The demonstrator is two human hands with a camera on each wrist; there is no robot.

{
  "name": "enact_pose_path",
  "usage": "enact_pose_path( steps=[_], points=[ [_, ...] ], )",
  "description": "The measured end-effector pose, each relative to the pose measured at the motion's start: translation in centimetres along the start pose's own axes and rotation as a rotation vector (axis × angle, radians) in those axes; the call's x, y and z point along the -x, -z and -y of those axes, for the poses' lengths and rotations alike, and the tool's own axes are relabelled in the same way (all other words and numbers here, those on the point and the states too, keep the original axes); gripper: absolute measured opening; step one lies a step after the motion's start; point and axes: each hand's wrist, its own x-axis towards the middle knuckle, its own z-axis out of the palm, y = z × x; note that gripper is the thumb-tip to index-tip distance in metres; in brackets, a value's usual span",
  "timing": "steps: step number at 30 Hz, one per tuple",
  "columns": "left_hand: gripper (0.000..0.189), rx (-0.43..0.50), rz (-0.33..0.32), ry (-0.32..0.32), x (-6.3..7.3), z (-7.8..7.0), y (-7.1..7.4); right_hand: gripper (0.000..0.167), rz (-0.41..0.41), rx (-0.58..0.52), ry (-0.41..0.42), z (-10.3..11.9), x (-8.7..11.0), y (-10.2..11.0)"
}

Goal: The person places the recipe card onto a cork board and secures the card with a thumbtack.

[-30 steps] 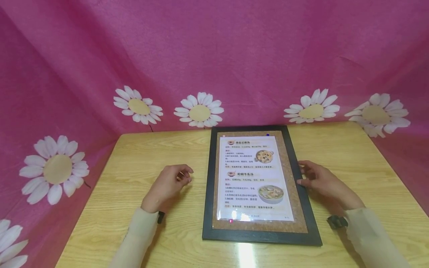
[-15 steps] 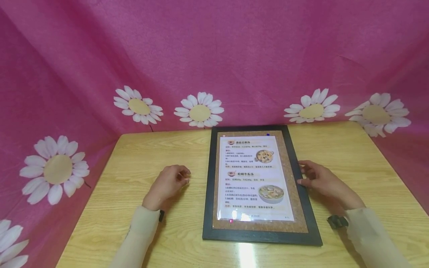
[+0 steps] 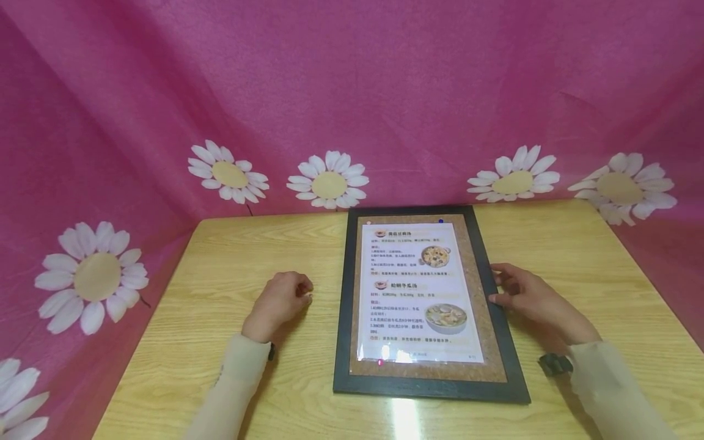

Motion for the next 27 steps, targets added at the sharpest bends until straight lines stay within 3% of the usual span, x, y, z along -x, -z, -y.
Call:
enact_pose_path(
  steps=[8,13,22,27],
  points=[
    [0.002,-0.195,-0.085,-0.079,0.0,-0.9,-0.2,0.075,0.000,-0.001,-0.007,0.1,0.1,0.0],
    [0.011,-0.258,-0.123,-0.114,0.1,-1.2,-0.4,0.075,-0.001,0.008,0.001,0.2,0.1,0.0],
    [0.013,-0.250,-0.145,-0.117,0.1,-1.1,-0.9,0.076,0.000,0.008,-0.002,0.2,0.1,0.1],
    [0.010,-0.143,-0.118,-0.095,-0.2,-0.8,-1.1,0.077,0.004,0.005,-0.004,0.2,0.0,0.1]
  ],
)
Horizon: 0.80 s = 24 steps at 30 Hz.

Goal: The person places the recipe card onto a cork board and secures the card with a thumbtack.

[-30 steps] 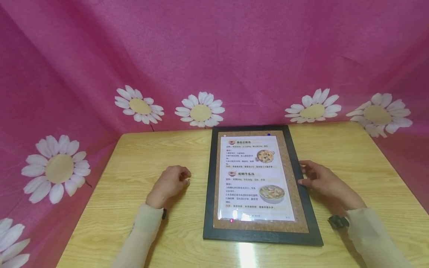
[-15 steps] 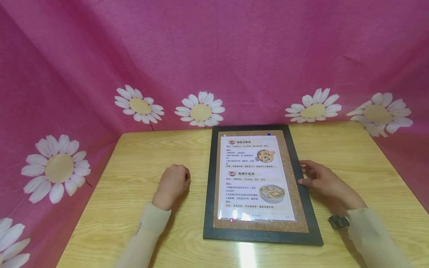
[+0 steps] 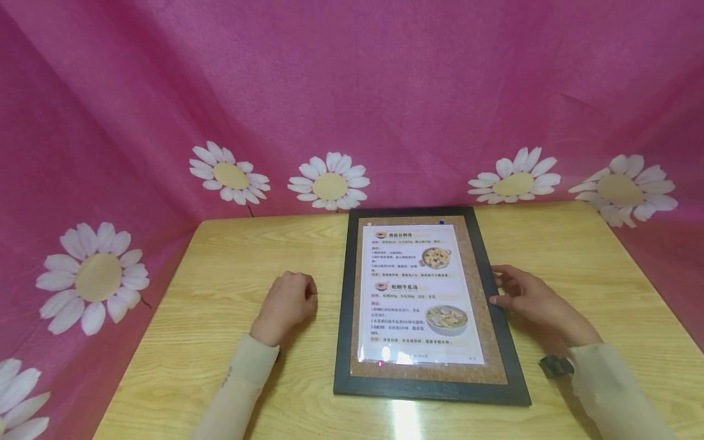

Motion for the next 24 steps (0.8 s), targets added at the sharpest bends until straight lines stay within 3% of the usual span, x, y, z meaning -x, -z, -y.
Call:
enact_pose_path(
  steps=[7,14,24],
  points=[
    [0.003,0.183,-0.042,0.008,0.0,-0.5,0.4,0.078,0.011,-0.016,-0.023,-0.2,-0.1,0.0],
    [0.006,0.270,-0.128,-0.018,0.0,-1.1,0.5,0.078,0.010,-0.013,-0.018,-0.1,-0.1,0.0],
    [0.014,0.398,-0.065,-0.083,0.2,-2.6,0.7,0.079,0.015,-0.012,-0.027,-0.3,-0.2,0.0]
  ],
)
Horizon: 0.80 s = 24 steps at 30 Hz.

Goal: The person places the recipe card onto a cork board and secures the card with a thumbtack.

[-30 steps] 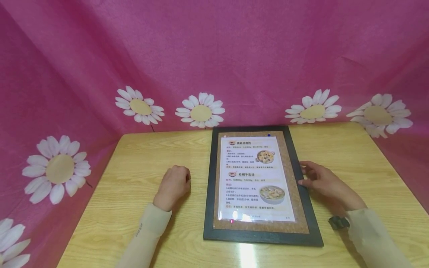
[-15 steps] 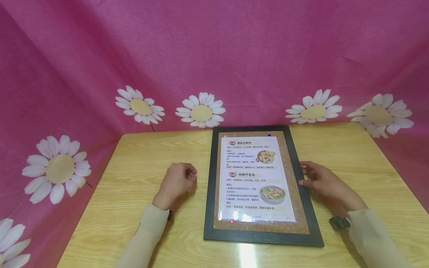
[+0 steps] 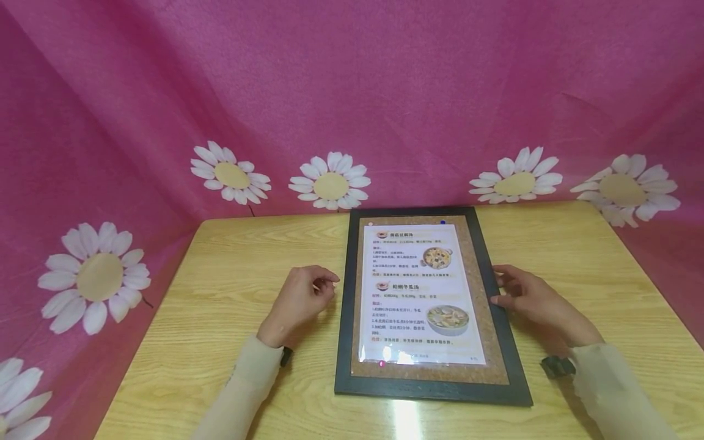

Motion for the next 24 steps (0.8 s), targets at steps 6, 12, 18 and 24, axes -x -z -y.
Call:
enact_pose_path(
  steps=[6,12,18,24],
  points=[
    [0.012,0.037,0.078,-0.065,0.1,-0.6,-0.5,0.079,-0.003,0.013,0.001,-0.1,0.0,-0.1],
    [0.012,0.137,0.214,-0.090,0.0,-1.3,-0.9,0.079,0.001,0.016,-0.002,-0.1,0.1,-0.1],
    [0.015,0.360,0.408,-0.006,0.1,-2.2,-1.2,0.079,-0.006,0.022,0.003,0.0,0.2,-0.2],
    [0.013,0.326,0.392,-0.043,-0.1,-2.4,-2.3,0.078,-0.014,0.031,0.019,0.1,0.1,-0.1]
  ],
)
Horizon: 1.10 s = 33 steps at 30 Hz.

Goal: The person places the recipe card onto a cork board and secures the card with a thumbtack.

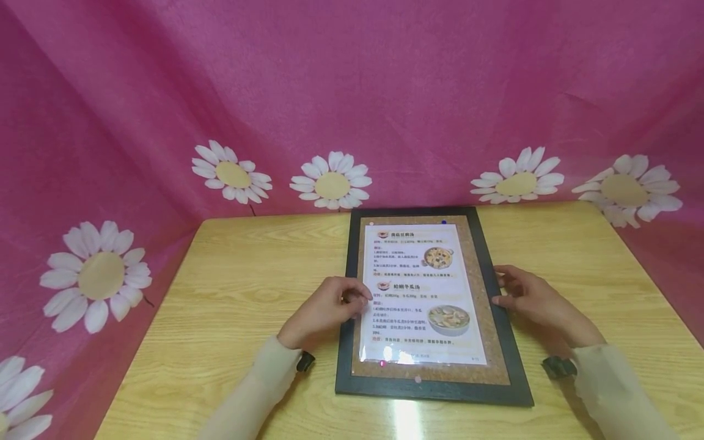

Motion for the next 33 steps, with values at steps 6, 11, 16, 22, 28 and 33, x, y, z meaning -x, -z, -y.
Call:
enact_pose_path(
  steps=[6,11,16,22,28,33],
  points=[
    [0.009,-0.194,0.004,-0.089,-0.3,-0.8,-1.3,0.079,0.018,-0.032,-0.024,0.0,-0.1,0.2],
    [0.007,-0.388,0.063,-0.189,-0.5,-2.5,-3.5,0.080,0.024,-0.038,-0.036,0.0,-0.3,0.3],
    [0.012,-0.546,0.235,-0.250,-1.0,-4.1,-6.3,0.078,0.006,-0.020,-0.022,0.0,-0.1,0.1],
    [0.008,-0.614,0.413,-0.211,-1.4,-5.2,-8.1,0.076,-0.005,-0.034,0.000,0.2,0.0,0.0],
    [0.007,-0.633,0.454,-0.247,-1.4,-5.5,-8.4,0.076,-0.003,-0.040,-0.001,0.3,0.1,0.0],
    [0.014,-0.619,0.498,-0.259,-1.4,-5.6,-8.5,0.077,0.013,-0.049,-0.012,0.2,0.1,0.1]
  ],
)
